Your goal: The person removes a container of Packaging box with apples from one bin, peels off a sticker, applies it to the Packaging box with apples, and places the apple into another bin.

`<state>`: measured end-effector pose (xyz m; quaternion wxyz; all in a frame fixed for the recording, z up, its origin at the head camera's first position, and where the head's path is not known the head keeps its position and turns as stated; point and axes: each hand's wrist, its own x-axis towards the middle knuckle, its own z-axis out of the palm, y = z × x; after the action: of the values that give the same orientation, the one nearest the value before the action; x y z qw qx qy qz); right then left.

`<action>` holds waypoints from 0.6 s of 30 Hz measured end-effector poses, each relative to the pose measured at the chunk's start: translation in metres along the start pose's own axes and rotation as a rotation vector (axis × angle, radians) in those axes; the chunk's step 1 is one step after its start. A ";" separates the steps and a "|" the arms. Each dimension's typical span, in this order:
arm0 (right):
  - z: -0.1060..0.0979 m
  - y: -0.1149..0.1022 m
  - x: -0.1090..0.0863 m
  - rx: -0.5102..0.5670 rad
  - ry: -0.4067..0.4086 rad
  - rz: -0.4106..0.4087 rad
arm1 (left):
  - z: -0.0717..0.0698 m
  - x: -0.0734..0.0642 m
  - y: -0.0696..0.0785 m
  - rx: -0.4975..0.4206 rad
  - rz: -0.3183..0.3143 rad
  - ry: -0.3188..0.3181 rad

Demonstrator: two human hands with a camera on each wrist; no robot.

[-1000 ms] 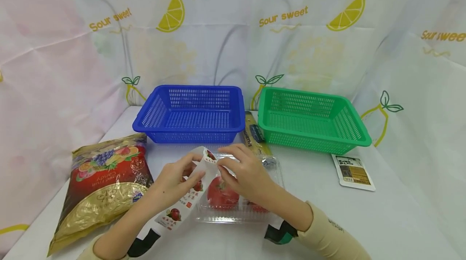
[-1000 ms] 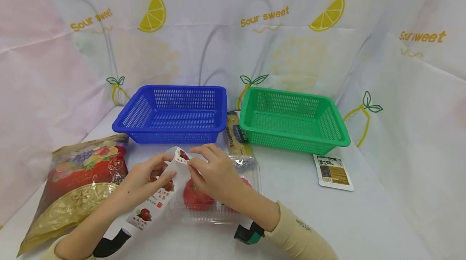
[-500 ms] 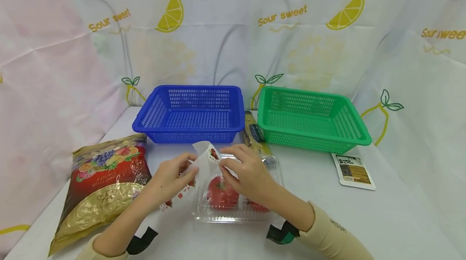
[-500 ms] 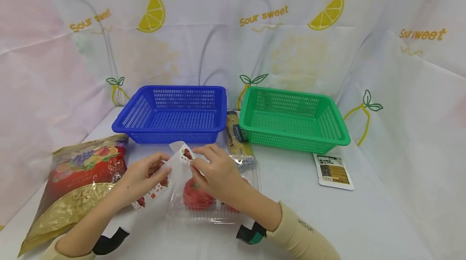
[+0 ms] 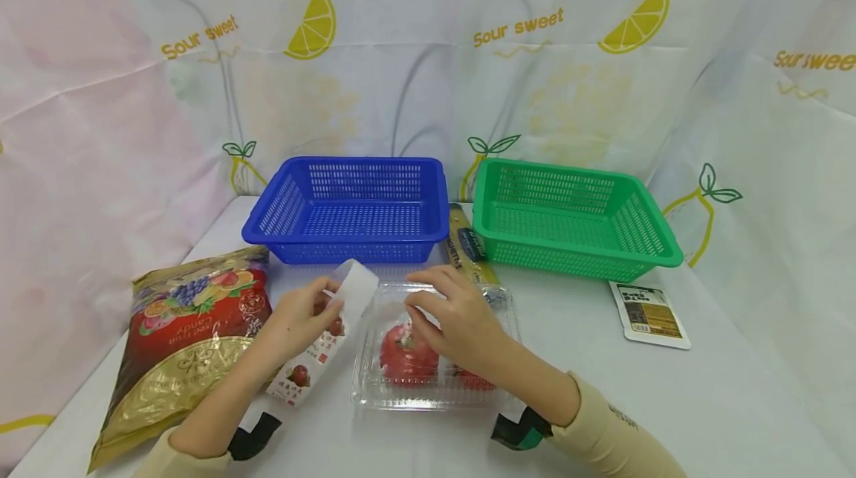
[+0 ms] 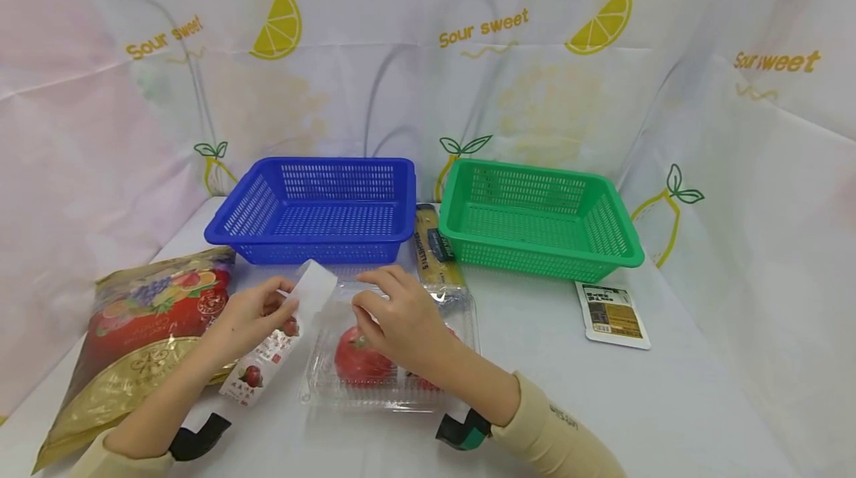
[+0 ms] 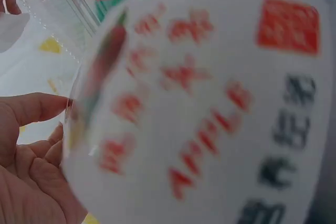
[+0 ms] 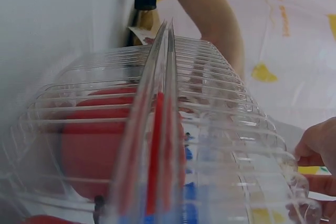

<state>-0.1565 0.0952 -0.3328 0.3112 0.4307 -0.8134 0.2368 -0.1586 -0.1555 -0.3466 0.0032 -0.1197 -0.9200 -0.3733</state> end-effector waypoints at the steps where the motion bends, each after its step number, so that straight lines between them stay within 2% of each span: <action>1: 0.000 0.000 0.000 0.001 0.000 0.003 | 0.000 0.001 -0.003 0.013 -0.005 0.004; 4: -0.001 0.000 -0.001 0.003 0.008 0.005 | -0.001 0.003 -0.010 0.043 -0.032 -0.004; 13: 0.000 0.004 -0.003 -0.004 0.023 0.000 | -0.003 0.004 -0.027 0.145 -0.166 -0.067; 18: -0.001 0.006 -0.004 -0.001 0.020 0.010 | -0.003 0.001 -0.033 0.252 -0.173 -0.095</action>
<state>-0.1594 0.1008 -0.3359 0.3183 0.4243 -0.8124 0.2422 -0.1669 -0.1806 -0.3666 -0.0576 -0.0564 -0.9654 -0.2479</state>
